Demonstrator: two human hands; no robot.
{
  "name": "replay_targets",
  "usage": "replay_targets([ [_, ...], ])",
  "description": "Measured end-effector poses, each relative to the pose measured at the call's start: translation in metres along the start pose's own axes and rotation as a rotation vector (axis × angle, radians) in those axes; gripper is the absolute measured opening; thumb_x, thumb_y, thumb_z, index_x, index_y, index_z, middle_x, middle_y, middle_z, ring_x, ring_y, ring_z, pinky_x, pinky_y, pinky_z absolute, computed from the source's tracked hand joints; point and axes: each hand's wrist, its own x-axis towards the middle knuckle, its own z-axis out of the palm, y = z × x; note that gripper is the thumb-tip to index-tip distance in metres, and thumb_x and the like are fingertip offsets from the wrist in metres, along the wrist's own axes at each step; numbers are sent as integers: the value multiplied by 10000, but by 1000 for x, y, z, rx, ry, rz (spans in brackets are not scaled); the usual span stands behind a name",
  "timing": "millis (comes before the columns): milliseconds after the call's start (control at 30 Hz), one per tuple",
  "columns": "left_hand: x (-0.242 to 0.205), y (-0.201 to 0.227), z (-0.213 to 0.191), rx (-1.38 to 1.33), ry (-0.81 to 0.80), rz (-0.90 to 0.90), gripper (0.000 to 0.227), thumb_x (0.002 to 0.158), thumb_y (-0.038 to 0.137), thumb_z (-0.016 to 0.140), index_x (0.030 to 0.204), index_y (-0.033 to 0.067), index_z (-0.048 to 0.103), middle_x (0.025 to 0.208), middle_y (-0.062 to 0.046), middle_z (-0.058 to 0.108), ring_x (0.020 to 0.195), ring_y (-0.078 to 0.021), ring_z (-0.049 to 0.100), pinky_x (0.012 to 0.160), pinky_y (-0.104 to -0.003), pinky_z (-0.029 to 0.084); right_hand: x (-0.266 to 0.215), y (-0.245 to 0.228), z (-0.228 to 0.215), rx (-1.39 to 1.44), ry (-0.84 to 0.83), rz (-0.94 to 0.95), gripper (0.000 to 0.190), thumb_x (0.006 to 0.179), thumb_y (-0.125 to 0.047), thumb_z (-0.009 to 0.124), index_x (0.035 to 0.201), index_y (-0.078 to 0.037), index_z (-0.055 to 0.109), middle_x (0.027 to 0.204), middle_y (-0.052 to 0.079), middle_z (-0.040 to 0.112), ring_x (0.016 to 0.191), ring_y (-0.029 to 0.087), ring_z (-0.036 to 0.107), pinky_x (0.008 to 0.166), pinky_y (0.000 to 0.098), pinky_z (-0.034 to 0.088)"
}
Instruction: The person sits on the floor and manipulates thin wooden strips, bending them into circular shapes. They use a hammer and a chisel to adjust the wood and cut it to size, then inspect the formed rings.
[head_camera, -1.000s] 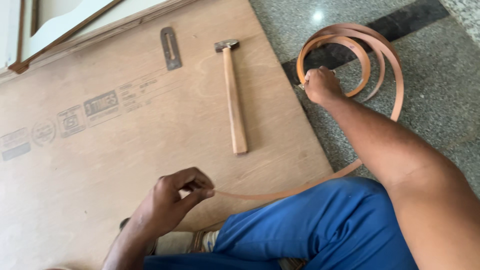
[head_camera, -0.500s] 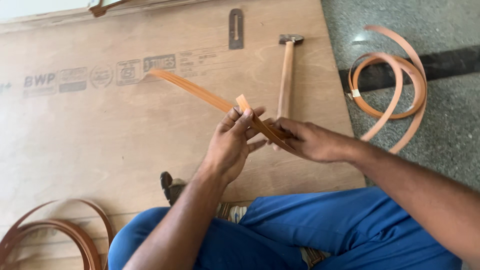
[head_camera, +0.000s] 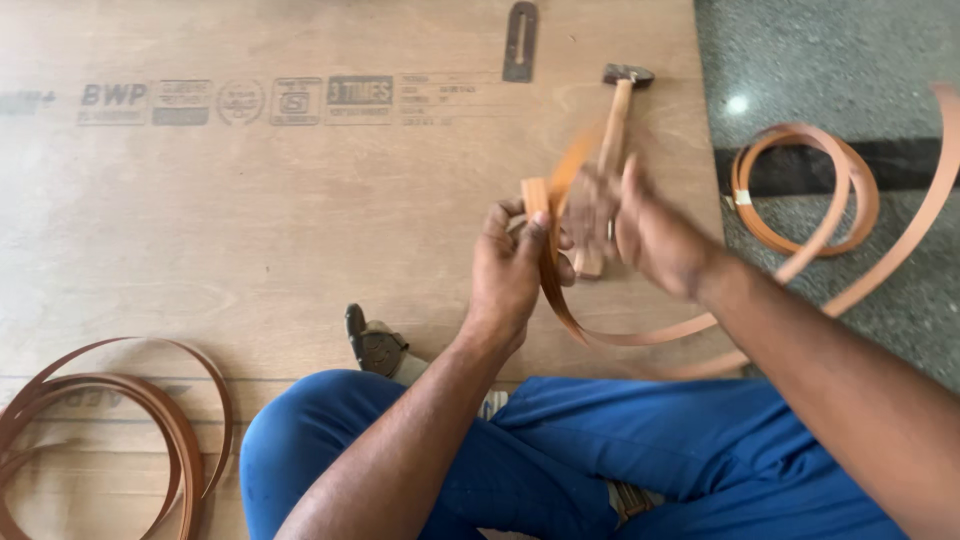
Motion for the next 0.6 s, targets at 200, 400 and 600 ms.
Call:
replay_targets([
  [200, -8, 6, 0, 136, -57, 11, 212, 1061, 193, 520, 1209, 41, 529, 801, -97, 681, 571, -166, 635, 522, -309, 552, 24, -8, 23, 6, 143, -314, 670, 971, -461, 556, 1523, -91, 465, 1234, 106, 668, 1154, 188, 657, 1024, 446, 585],
  [400, 7, 73, -30, -177, 175, 265, 112, 1078, 134, 564, 1163, 68, 593, 825, -56, 654, 627, -126, 592, 581, -288, 542, 2, 31, 61, -243, -327, -219, 545, 1032, -531, 516, 1394, -124, 531, 1160, 94, 738, 954, 187, 708, 899, 401, 599],
  [600, -1, 139, -131, -264, 463, 498, 159, 1153, 215, 561, 1102, 72, 608, 837, -15, 607, 620, -91, 514, 578, -257, 491, -16, 53, 54, -999, -344, -104, 412, 1043, -473, 471, 1183, -134, 661, 846, 84, 701, 756, 186, 694, 767, 382, 577],
])
